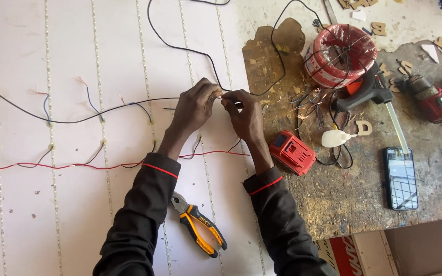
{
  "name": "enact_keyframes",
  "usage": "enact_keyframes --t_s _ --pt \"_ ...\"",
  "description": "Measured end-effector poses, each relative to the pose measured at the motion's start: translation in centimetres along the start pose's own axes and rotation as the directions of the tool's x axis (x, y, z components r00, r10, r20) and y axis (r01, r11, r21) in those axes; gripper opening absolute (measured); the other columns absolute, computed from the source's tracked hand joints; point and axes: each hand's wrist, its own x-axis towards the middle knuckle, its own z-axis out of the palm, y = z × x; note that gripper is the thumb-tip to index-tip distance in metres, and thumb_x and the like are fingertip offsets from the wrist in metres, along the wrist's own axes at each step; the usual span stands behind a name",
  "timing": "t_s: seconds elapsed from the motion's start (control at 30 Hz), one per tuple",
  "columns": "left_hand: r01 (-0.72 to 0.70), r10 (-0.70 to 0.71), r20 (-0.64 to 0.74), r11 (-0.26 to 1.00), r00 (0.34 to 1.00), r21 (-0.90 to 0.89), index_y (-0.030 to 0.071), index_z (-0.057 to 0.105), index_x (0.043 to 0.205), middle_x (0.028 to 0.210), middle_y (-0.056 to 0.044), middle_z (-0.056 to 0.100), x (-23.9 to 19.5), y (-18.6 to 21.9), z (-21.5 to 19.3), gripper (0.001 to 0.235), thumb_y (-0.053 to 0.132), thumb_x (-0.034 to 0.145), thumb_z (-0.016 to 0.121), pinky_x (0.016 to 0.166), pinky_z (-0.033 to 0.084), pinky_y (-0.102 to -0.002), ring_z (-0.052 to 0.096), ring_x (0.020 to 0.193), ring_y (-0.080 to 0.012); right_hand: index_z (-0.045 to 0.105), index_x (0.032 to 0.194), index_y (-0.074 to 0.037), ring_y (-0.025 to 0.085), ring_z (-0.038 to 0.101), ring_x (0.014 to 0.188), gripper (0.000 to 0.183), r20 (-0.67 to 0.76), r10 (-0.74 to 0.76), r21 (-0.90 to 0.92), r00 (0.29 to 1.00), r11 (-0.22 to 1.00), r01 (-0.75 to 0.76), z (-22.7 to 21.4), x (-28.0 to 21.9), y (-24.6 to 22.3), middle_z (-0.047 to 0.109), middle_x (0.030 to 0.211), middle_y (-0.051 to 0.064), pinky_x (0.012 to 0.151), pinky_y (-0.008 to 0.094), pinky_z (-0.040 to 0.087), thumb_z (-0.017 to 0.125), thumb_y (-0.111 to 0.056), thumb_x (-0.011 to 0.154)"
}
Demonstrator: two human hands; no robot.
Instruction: Connecting power wires to multiple LED strips on a sign board by stripping insulation and twisting wires.
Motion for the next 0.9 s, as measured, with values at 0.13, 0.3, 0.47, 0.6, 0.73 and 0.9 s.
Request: enact_keyframes --t_s 0.13,0.3,0.47,0.6,0.73,0.9 --pt "0.092 -0.092 0.001 0.996 0.996 -0.012 0.016 0.071 0.114 0.094 -0.001 0.062 0.3 0.0 0.8 0.014 0.02 0.121 0.06 0.076 0.066 -0.05 0.077 0.09 -0.0342 0.086 0.111 -0.008 0.041 0.08 0.087 0.011 0.007 -0.084 -0.13 0.996 0.988 0.084 -0.2 0.4 -0.1 0.077 0.092 0.017 0.08 0.045 0.067 0.088 -0.015 0.102" --pt "0.223 -0.223 -0.003 0.975 0.975 -0.002 0.013 0.071 0.119 0.092 -0.007 0.069 0.5 0.7 0.6 0.006 0.018 0.117 0.069 0.071 0.066 -0.054 0.079 0.086 -0.0368 0.085 0.11 -0.011 0.038 0.076 0.088 0.008 -0.007 -0.155 -0.202 0.988 0.968 0.151 0.7 -0.3 0.2 0.074 0.089 0.013 0.081 0.046 0.063 0.086 -0.014 0.104" --pt "0.015 -0.017 -0.024 0.998 1.0 -0.06 0.015 0.065 0.118 0.099 -0.004 0.058 0.8 1.4 -1.0 0.003 0.017 0.12 0.064 0.072 0.066 -0.05 0.074 0.085 -0.0344 0.087 0.112 -0.013 0.03 0.08 0.089 0.01 -0.085 0.006 -0.09 0.996 0.996 -0.013 0.4 -0.4 0.0 0.081 0.092 0.013 0.079 0.037 0.065 0.087 -0.016 0.103" --pt "-0.094 0.094 0.0 0.995 0.996 0.027 0.015 0.07 0.113 0.104 -0.004 0.056 0.5 1.0 -0.5 0.004 0.012 0.116 0.07 0.073 0.066 -0.05 0.073 0.086 -0.0347 0.087 0.112 -0.015 0.021 0.079 0.086 0.013 -0.149 0.105 -0.016 0.983 0.994 -0.108 0.4 -0.2 0.5 0.084 0.091 0.01 0.075 0.034 0.063 0.088 -0.025 0.103" --pt "-0.108 0.108 -0.003 0.994 0.994 0.026 0.016 0.075 0.118 0.106 -0.002 0.056 0.2 0.2 0.3 0.011 0.01 0.117 0.066 0.076 0.067 -0.046 0.074 0.091 -0.032 0.087 0.111 -0.014 0.022 0.08 0.085 0.013 -0.155 0.135 -0.024 0.979 0.99 -0.141 0.5 -0.4 0.2 0.085 0.092 0.012 0.073 0.035 0.062 0.088 -0.024 0.102" --pt "0.055 -0.053 0.071 0.998 0.996 -0.036 0.006 0.078 0.108 0.106 -0.004 0.052 0.4 0.9 0.0 0.013 0.003 0.115 0.067 0.089 0.06 -0.049 0.067 0.1 -0.0336 0.085 0.113 -0.011 0.03 0.082 0.09 0.013 -0.106 -0.018 -0.029 0.994 0.999 0.015 0.5 -0.2 -0.6 0.084 0.099 0.016 0.074 0.037 0.065 0.086 -0.009 0.101"
